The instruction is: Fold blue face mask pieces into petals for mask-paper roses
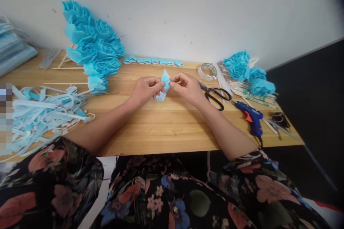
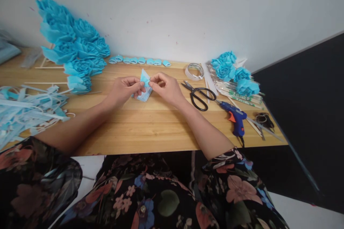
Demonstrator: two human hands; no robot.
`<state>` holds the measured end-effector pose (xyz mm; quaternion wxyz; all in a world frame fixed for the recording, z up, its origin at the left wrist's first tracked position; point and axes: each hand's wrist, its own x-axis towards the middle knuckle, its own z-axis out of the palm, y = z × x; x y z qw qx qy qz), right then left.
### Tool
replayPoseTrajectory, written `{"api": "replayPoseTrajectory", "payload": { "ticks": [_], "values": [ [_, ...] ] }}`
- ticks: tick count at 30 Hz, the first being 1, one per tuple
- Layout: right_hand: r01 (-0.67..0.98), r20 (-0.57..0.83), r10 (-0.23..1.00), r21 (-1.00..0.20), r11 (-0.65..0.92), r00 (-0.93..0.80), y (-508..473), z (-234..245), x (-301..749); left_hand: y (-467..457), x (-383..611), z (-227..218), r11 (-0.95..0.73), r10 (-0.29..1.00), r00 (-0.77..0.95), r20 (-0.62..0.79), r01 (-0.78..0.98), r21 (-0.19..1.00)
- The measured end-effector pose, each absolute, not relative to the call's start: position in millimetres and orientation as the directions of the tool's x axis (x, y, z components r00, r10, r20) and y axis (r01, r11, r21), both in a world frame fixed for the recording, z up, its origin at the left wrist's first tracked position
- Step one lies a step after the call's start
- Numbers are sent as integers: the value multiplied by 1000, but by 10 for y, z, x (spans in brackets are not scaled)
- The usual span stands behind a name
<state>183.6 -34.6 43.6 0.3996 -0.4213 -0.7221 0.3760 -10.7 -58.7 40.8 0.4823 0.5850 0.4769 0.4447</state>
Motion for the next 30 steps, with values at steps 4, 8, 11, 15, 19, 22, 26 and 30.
{"api": "replayPoseTrajectory", "payload": {
  "ticks": [4, 8, 11, 15, 19, 22, 26, 30],
  "values": [
    [317, 289, 904, -866, 387, -313, -362, 442, 1833, -583, -113, 397, -84, 985, 161, 61, 140, 987],
    [322, 290, 906, -865, 386, -307, -372, 462, 1827, -585, -114, 400, -87, 984, 167, 63, 141, 986],
    [287, 265, 915, -890, 354, -305, -358, 457, 1822, -587, -109, 403, -88, 984, 169, 65, 132, 987],
    [184, 208, 927, -944, 274, -313, -332, 436, 1825, -593, -102, 401, -86, 985, 162, 64, 133, 987],
    [228, 159, 922, -941, 249, -352, -341, 434, 1836, -603, -102, 397, -89, 980, 188, 60, 146, 985],
    [256, 172, 939, -933, 252, -298, -347, 443, 1847, -601, -109, 392, -78, 978, 198, 59, 90, 993],
    [253, 177, 947, -935, 246, -268, -336, 444, 1858, -588, -118, 381, -60, 983, 172, 60, -3, 998],
    [244, 172, 948, -940, 239, -269, -340, 440, 1847, -590, -119, 388, -75, 975, 211, 63, 49, 996]
  ]
}}
